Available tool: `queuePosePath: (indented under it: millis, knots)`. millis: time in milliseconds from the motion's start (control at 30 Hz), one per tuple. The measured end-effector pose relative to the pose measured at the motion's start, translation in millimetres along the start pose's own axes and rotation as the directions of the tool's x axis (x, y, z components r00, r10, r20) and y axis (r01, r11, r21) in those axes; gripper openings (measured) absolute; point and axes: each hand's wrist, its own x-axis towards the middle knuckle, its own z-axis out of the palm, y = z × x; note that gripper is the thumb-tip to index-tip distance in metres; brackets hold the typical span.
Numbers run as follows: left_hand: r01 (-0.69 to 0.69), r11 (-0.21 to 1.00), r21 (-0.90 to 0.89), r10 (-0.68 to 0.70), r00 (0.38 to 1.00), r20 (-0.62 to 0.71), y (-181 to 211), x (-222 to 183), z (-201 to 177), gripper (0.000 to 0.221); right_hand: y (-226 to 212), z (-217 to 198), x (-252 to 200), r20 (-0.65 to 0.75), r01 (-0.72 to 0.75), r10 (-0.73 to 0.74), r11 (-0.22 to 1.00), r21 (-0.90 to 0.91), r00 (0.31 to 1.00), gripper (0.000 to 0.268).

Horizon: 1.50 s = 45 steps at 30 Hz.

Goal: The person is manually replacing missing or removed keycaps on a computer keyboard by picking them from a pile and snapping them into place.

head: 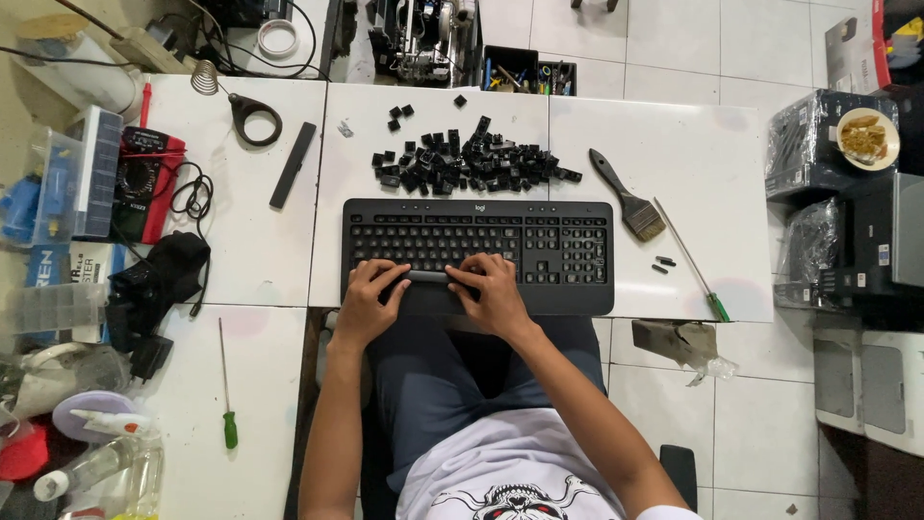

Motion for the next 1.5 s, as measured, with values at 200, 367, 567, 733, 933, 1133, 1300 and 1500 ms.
queuePosePath:
  millis: [200,367,567,733,933,1133,1300,1500]
  knots:
    - [0.102,0.976,0.191,-0.082,0.991,-0.109,10.9,-1.3,-9.1,0.054,4.9,1.0,-2.1,-0.024,0.004,-0.004,1.000,0.011,1.000,0.030]
    - [0.288,0.953,0.096,-0.251,0.925,-0.284,-12.1,-6.1,-8.3,0.049,10.0,6.3,-4.7,-0.051,-0.001,0.002,1.000,0.027,0.999,0.028]
    - [0.279,0.958,0.062,-0.251,0.926,-0.283,-12.8,-9.7,-7.7,0.043,3.4,6.2,3.2,-0.025,-0.056,0.056,0.998,0.017,0.998,0.031]
    - [0.301,0.950,0.089,-0.277,0.938,-0.210,-4.8,-12.8,-4.6,0.053,-0.6,3.1,1.6,-0.002,-0.072,0.072,0.997,-0.002,0.997,0.033]
    - [0.310,0.943,0.122,-0.284,0.939,-0.192,-13.0,-18.9,3.2,0.053,-5.6,-24.7,-5.5,-0.119,0.178,-0.187,0.980,-0.084,0.975,0.023]
    - [0.252,0.956,0.152,-0.218,0.954,-0.208,-20.3,-21.1,10.5,0.055,33.2,-101.0,-37.9,-0.285,0.019,0.013,0.994,0.111,0.958,0.041]
    - [0.232,0.962,0.147,-0.201,0.960,-0.197,-12.2,-16.0,14.6,0.061,79.4,-164.4,-75.6,-0.497,-0.148,0.259,0.957,0.251,0.828,0.032]
    - [0.189,0.975,0.117,-0.165,0.968,-0.186,-5.3,-12.5,24.4,0.066,90.5,-163.0,-99.6,-0.429,-0.187,0.367,0.894,0.407,0.825,0.031]
